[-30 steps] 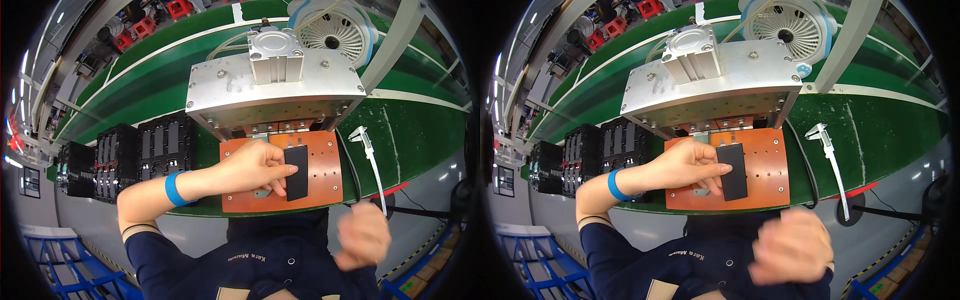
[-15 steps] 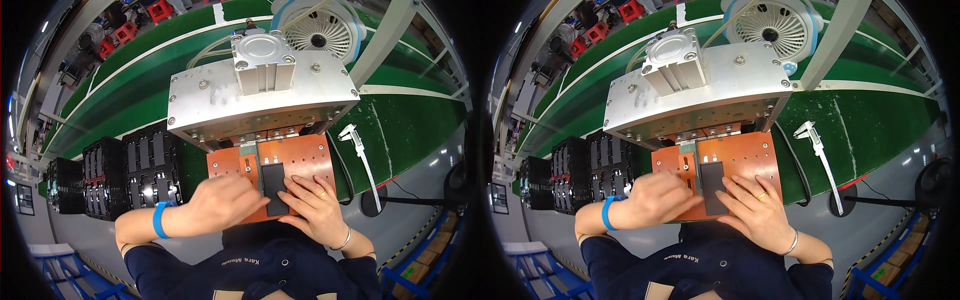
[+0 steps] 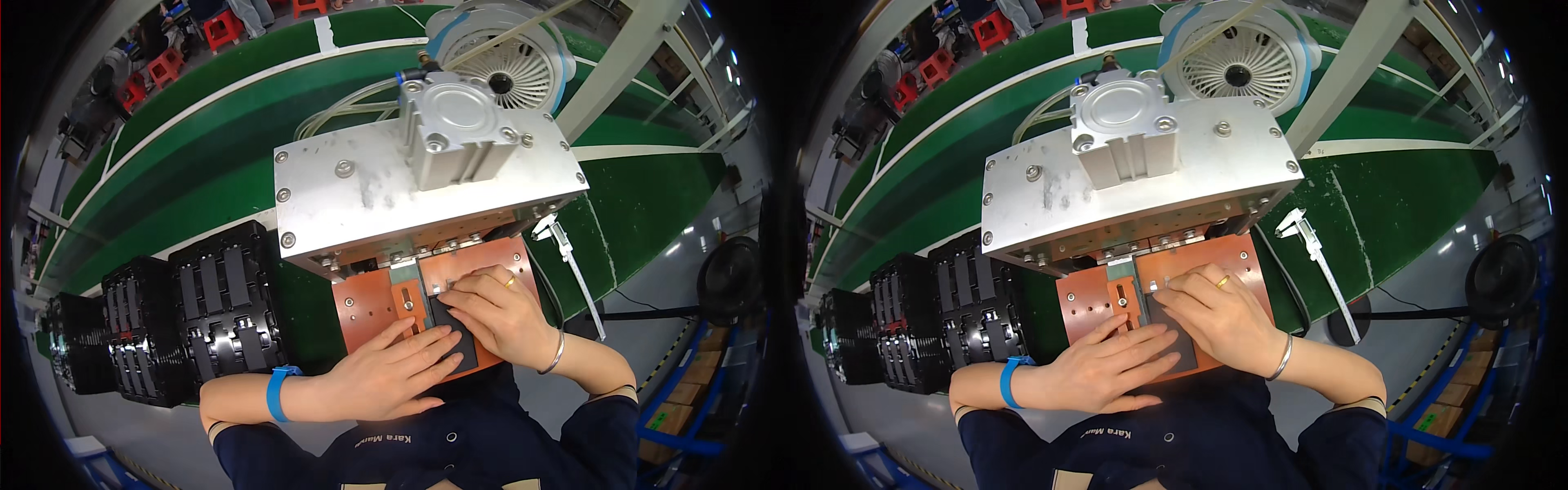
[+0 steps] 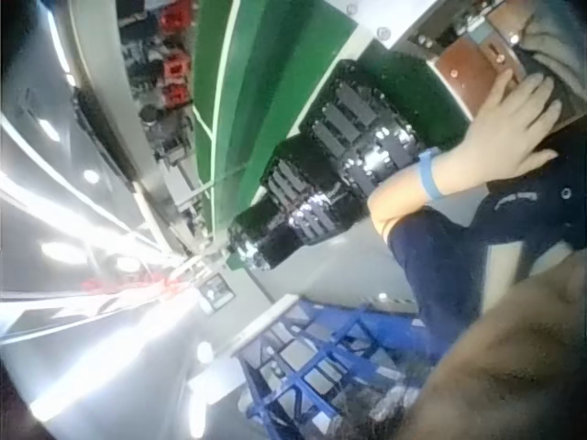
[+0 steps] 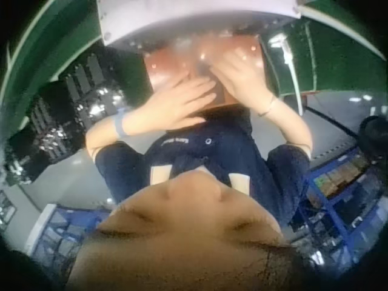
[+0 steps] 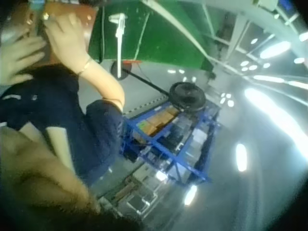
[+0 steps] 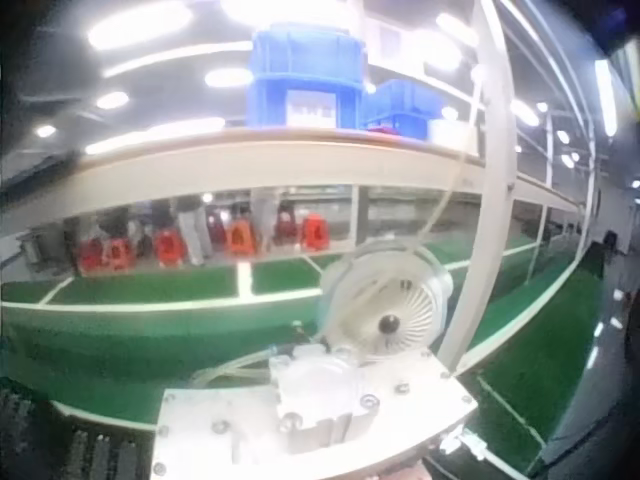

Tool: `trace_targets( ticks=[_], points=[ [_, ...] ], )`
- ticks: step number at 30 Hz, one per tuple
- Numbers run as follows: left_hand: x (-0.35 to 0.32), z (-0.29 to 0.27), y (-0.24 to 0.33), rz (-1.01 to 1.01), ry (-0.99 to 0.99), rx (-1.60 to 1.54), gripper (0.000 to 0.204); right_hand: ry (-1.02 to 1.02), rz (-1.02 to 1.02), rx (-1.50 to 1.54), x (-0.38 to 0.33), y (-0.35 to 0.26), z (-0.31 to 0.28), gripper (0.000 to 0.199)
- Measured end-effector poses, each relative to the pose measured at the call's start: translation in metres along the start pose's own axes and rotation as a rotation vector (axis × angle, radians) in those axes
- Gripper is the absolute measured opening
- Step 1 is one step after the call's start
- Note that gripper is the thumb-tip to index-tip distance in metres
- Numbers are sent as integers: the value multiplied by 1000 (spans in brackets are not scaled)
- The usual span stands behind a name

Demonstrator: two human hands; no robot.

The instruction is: The person processes battery cells in a pressing machine and places them into trays, measures a cell tab with digital calipers, continues trimming cells in the machine, and pulls an overhead cord.

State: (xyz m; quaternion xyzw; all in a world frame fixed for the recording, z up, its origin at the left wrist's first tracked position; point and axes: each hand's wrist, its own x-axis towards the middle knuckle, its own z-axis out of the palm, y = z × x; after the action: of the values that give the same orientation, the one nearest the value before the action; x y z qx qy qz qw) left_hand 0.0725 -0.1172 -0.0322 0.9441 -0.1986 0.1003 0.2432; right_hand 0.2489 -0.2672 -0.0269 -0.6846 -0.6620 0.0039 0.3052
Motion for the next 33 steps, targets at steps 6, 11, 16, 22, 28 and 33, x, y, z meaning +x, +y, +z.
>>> trace_targets(
  ticks=[6, 11, 16, 22, 28, 33],
  points=[
    [-2, 3, -2, 5, -8, -2, 47, -49, -32, -145, 3, -3, 3, 34],
    [-2, 2, -4, 11, -10, 6, 45, -30, 42, -166, 13, -5, 4, 36],
    [-3, 3, -1, 6, -43, 41, 48, 3, -17, -181, 2, -4, -1, 36],
    [-3, 3, -2, 1, -43, 11, 47, -37, 45, -197, 6, -7, 1, 34],
    [-3, 2, -2, 1, -35, 13, 47, -81, -33, -138, 3, -2, 1, 35],
    [-2, 1, -2, 2, -41, -8, 46, -30, 26, -127, 7, -5, 0, 37]
  ],
)
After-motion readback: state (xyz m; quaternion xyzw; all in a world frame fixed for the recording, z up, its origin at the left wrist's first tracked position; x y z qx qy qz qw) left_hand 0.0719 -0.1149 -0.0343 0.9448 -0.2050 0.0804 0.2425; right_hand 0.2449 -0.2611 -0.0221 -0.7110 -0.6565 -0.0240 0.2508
